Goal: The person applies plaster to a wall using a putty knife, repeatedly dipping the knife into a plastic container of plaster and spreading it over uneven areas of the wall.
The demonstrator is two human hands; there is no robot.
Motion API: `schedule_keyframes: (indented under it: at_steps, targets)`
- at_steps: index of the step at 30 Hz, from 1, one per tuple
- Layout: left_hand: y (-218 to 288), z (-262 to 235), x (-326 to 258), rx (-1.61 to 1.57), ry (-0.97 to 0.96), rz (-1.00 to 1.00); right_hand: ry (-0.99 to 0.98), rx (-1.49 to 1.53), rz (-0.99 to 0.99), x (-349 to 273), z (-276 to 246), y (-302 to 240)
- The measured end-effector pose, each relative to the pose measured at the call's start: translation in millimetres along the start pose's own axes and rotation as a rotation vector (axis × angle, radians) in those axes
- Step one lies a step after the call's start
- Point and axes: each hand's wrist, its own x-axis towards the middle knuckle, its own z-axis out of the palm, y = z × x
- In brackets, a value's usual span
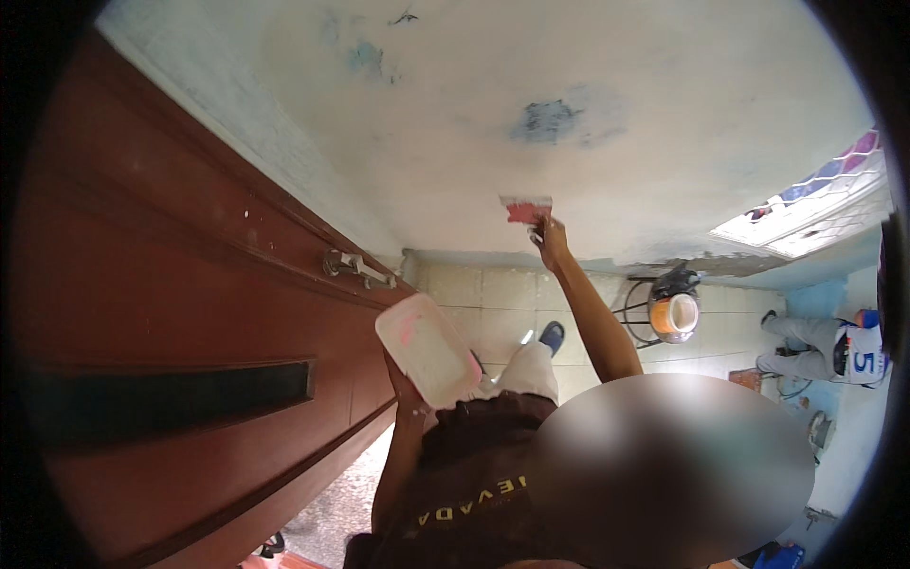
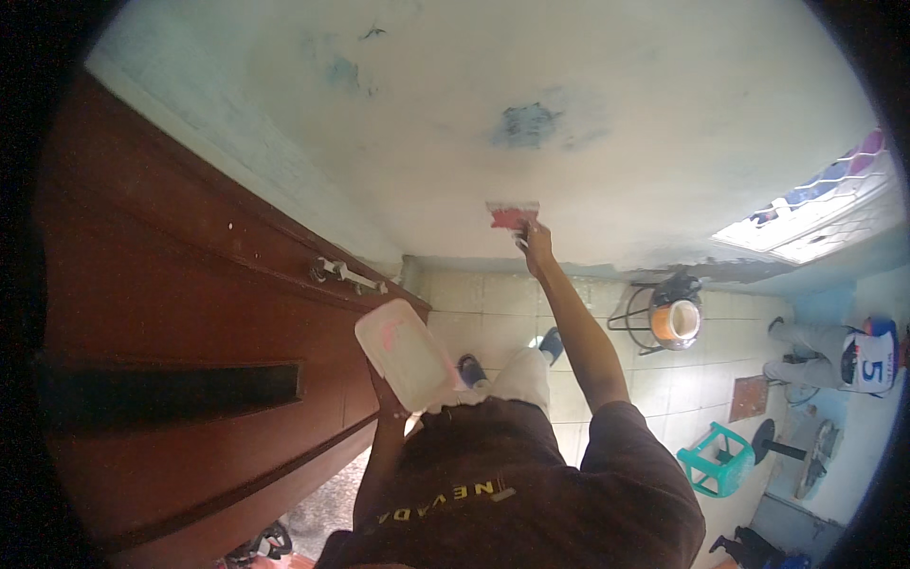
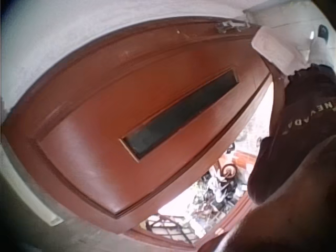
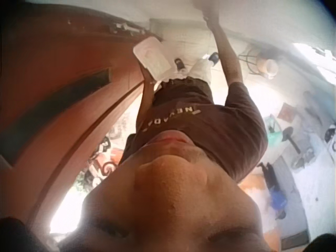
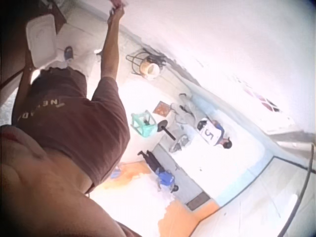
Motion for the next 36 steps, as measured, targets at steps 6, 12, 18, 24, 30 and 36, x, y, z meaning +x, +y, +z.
schedule_keyframes:
  at_steps: [6,12,18,24,30,36]
  targets:
    - [3,0,-25,0.147,0.119,0.041,0.152,0.114,0.108,100,-17,84]
    - [-6,8,-5,0.012,0.025,0.035,-0.117,0.066,-0.202,41,66,-139]
    - [-13,52,19,-0.047,-0.093,0.044,-0.535,0.251,-0.519,-117,162,-399]
    - [-25,13,32,-0.09,-0.061,0.093,-0.509,0.124,-0.511,-132,99,-271]
    - [-28,3,-19,0.043,0.059,0.24,-0.001,-0.092,0.067,15,-50,-13]
    - [-73,28,-35,0.053,0.085,0.269,0.046,0.071,0.081,106,-98,-35]
